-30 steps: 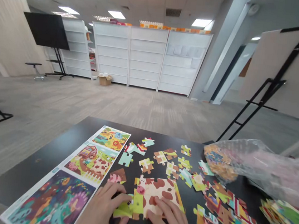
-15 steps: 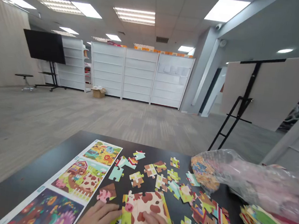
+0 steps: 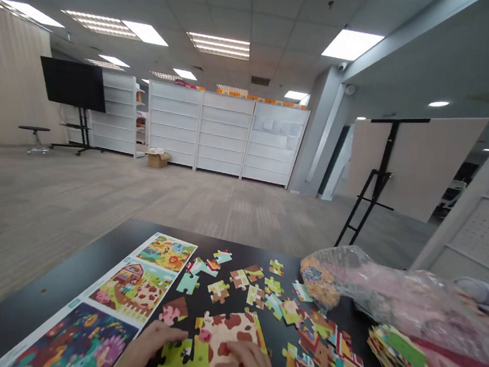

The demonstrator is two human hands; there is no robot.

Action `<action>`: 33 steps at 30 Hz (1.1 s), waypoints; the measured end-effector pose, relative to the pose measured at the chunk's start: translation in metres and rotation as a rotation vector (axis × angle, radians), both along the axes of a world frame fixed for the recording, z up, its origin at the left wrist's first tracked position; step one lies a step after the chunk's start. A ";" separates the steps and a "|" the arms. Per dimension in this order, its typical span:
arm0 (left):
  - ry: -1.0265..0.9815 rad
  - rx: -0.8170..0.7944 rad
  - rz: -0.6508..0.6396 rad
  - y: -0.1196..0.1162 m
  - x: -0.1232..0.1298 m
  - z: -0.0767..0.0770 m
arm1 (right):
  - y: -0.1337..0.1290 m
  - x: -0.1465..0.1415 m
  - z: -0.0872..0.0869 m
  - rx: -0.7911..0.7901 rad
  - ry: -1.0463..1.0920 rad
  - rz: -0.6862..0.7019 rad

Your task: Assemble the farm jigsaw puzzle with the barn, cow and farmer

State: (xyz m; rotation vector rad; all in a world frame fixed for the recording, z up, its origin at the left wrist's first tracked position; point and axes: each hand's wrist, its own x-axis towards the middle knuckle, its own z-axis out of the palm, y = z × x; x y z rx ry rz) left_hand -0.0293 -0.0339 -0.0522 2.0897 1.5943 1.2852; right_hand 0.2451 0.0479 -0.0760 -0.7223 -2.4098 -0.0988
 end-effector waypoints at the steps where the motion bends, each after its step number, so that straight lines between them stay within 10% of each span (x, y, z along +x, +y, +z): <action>1: 0.011 -0.009 0.027 -0.001 0.001 0.003 | 0.000 0.000 0.001 -0.007 0.003 0.006; 12: 0.312 -0.270 0.170 0.012 -0.008 0.040 | -0.014 -0.005 0.000 -0.114 0.260 -0.288; 18: 0.414 -0.277 0.000 0.083 0.017 0.077 | -0.010 -0.008 -0.004 -0.061 0.288 -0.274; 24: 0.470 -0.306 -0.258 0.145 0.035 0.064 | -0.008 0.002 0.004 -0.085 0.267 -0.212; 33: 0.315 -0.253 -0.162 0.125 0.017 0.060 | -0.020 0.000 0.024 -0.175 0.254 -0.230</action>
